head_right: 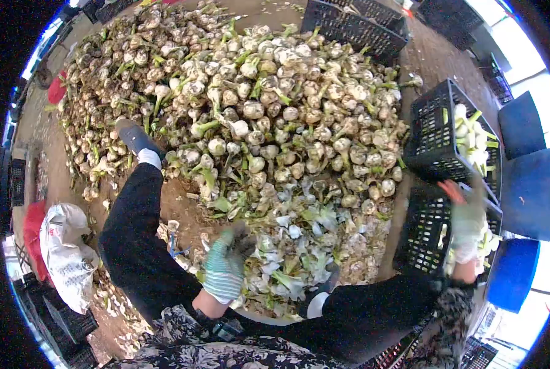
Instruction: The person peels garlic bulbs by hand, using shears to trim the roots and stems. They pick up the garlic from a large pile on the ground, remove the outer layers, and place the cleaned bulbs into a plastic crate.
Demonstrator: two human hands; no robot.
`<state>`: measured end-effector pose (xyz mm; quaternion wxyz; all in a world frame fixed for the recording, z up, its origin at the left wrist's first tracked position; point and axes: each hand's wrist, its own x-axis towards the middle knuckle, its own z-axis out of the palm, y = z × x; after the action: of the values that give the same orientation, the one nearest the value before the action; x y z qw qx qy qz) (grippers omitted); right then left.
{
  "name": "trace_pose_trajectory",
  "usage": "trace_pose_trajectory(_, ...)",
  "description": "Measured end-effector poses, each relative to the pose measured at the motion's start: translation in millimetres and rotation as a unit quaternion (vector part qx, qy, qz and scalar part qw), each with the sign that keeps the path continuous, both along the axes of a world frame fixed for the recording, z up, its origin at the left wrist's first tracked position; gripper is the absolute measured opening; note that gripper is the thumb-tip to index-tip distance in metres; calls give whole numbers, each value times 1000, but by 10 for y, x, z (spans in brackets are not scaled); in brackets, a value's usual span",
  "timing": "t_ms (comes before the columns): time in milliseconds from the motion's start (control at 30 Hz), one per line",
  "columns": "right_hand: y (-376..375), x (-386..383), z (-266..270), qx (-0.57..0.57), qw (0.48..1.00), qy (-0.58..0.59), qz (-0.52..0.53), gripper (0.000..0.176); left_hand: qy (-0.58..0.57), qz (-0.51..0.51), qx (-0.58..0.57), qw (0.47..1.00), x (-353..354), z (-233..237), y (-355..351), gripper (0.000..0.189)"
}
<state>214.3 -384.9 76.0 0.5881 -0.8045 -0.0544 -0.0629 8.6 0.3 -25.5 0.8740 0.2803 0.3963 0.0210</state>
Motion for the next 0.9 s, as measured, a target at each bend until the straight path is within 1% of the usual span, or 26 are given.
trace_pose_trajectory(33,526,55,-84,-115,992,50,28,41,12,-14,-21,1000,37,18,-2,35)
trace_pose_trajectory(67,1105,102,-119,-417,908,-2,43,42,15,-9,-21,1000,53,31,0,35)
trace_pose_trajectory(100,1448,150,-423,-200,952,220,72,48,14,-23,-22,999,55,39,3,33)
trace_pose_trajectory(133,1777,226,-793,-299,904,244,184,50,12,-35,-23,999,68,59,10,31)
trace_pose_trajectory(167,2007,274,-1269,-303,887,252,240,52,45,-43,-17,998,98,119,29,32)
trace_pose_trajectory(200,2419,240,-1472,-425,844,243,218,54,47,-37,-14,998,115,126,44,32)
trace_pose_trajectory(267,2850,282,-2107,-383,860,253,224,51,62,-62,-6,996,108,114,61,31)
trace_pose_trajectory(300,2934,294,-2401,-381,859,253,230,51,61,-53,-26,996,101,87,65,32)
trace_pose_trajectory(333,3016,312,-2669,-406,857,281,144,42,62,-47,-24,997,100,38,76,32)
trace_pose_trajectory(367,3101,306,-2792,-427,848,309,57,36,45,-67,9,997,88,-17,94,33)
trace_pose_trajectory(400,3123,225,-2389,-414,857,292,94,33,30,-90,39,995,54,-37,100,34)
trace_pose_trajectory(433,3049,145,-2276,-416,855,295,92,33,49,-65,-16,997,76,76,102,35)
trace_pose_trajectory(467,2894,104,-2196,-187,912,333,147,31,47,-68,-20,996,90,94,107,35)
trace_pose_trajectory(500,2731,63,-2102,52,916,349,193,29,33,-75,7,997,98,113,99,42)
trace_pose_trajectory(533,2613,-15,-1962,288,864,345,228,27,20,-82,32,996,95,139,83,51)
trace_pose_trajectory(567,2585,-133,-1390,132,863,425,237,29,32,-107,-22,993,107,175,91,55)
trace_pose_trajectory(600,2564,-258,-805,-25,836,493,239,30,32,-112,-26,993,111,212,80,55)
trace_pose_trajectory(633,2474,-427,-626,40,841,458,287,35,-36,-132,-128,982,119,250,71,56)
trace_pose_trajectory(667,2360,-614,-524,104,839,417,333,41,-102,-151,-228,957,108,289,55,57)
trace_pose_trajectory(700,2184,-730,-543,27,844,426,325,39,-109,-192,-245,944,86,290,21,58)
trace_pose_trajectory(733,2195,-898,-290,118,856,399,306,40,-110,-198,-243,943,49,344,-8,58)
trace_pose_trajectory(800,2065,-1070,-215,223,836,375,332,41,-134,-228,-181,947,-28,490,-67,59)
trace_pose_trajectory(833,2020,-1150,-197,228,839,368,331,41,-130,-234,-185,946,-56,560,-76,61)
trace_pose_trajectory(867,1979,-1239,-201,229,843,403,273,45,-132,-241,-180,945,-75,595,-83,61)
trace_pose_trajectory(900,1932,-1339,-221,230,843,438,213,50,-160,-255,-161,940,-87,626,-91,57)
